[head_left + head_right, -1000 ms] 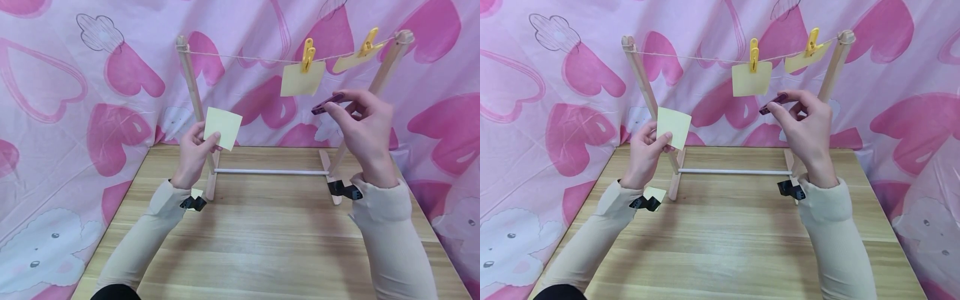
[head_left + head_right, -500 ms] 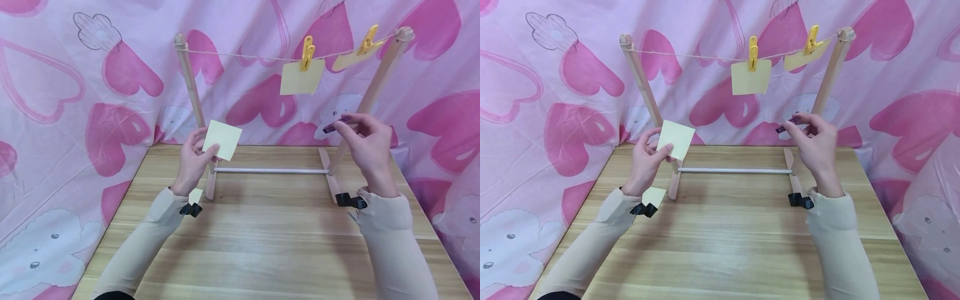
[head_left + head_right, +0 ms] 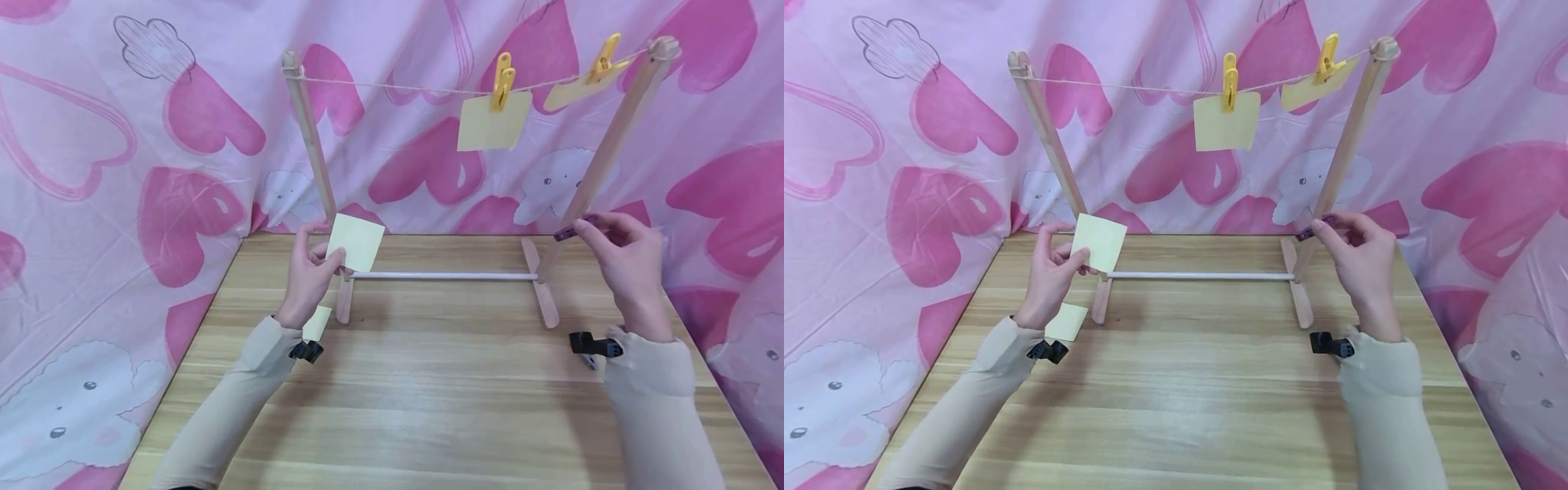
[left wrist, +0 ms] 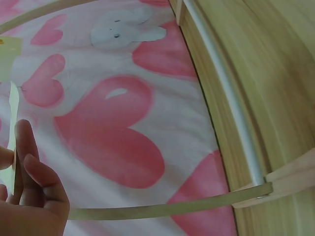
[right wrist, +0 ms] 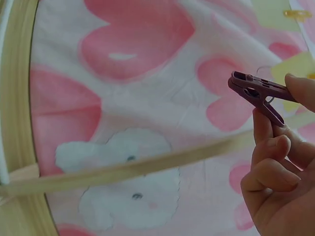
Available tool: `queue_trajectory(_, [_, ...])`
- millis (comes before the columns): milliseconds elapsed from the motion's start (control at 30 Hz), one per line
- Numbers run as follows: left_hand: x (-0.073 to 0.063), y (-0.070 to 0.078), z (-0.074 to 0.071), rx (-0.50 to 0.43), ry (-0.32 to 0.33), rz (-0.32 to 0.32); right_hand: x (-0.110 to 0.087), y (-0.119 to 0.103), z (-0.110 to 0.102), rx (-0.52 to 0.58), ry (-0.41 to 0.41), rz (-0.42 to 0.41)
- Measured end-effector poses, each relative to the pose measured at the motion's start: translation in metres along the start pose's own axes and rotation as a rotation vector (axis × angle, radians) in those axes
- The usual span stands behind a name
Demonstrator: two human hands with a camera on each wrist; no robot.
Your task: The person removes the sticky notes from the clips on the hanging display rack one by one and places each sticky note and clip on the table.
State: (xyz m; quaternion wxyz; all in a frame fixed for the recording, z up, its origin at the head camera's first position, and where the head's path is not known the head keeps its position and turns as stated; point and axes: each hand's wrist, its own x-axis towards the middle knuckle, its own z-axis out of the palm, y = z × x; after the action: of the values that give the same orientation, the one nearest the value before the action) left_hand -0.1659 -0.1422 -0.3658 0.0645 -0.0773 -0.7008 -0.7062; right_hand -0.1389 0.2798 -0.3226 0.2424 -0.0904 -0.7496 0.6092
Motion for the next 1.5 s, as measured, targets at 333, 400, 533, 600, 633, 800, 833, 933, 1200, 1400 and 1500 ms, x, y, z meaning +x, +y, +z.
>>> queue_trajectory(333, [-0.004,-0.015,-0.006,0.045,0.044,-0.021,-0.007,0.023,-0.02,-0.21,-0.081,0.056])
queue_trajectory(400, [-0.005,-0.018,-0.007,0.074,0.039,-0.027,-0.009,0.027,-0.023,-0.226,-0.092,0.062])
queue_trajectory(533, [-0.008,-0.025,-0.009,0.128,0.009,-0.048,-0.012,0.038,-0.026,-0.254,-0.119,0.088])
queue_trajectory(600, [-0.009,-0.028,-0.01,0.151,-0.012,-0.063,-0.014,0.044,-0.028,-0.271,-0.147,0.101])
queue_trajectory(633, [-0.009,-0.029,-0.01,0.159,-0.021,-0.071,-0.016,0.047,-0.029,-0.277,-0.165,0.108])
queue_trajectory(800, [-0.014,-0.038,-0.014,0.19,-0.049,-0.113,-0.022,0.06,-0.032,-0.332,-0.267,0.115])
queue_trajectory(833, [-0.015,-0.04,-0.015,0.192,-0.054,-0.123,-0.024,0.062,-0.032,-0.345,-0.287,0.115])
queue_trajectory(933, [-0.018,-0.047,-0.016,0.197,-0.068,-0.152,-0.027,0.069,-0.033,-0.377,-0.333,0.111])
queue_trajectory(1200, [-0.026,-0.064,-0.019,0.215,-0.114,-0.225,-0.036,0.082,-0.031,-0.442,-0.407,0.096])
queue_trajectory(1400, [-0.032,-0.075,-0.021,0.249,-0.166,-0.273,-0.041,0.094,-0.032,-0.516,-0.484,0.104])
queue_trajectory(1500, [-0.035,-0.083,-0.021,0.278,-0.203,-0.293,-0.044,0.096,-0.031,-0.556,-0.532,0.132])
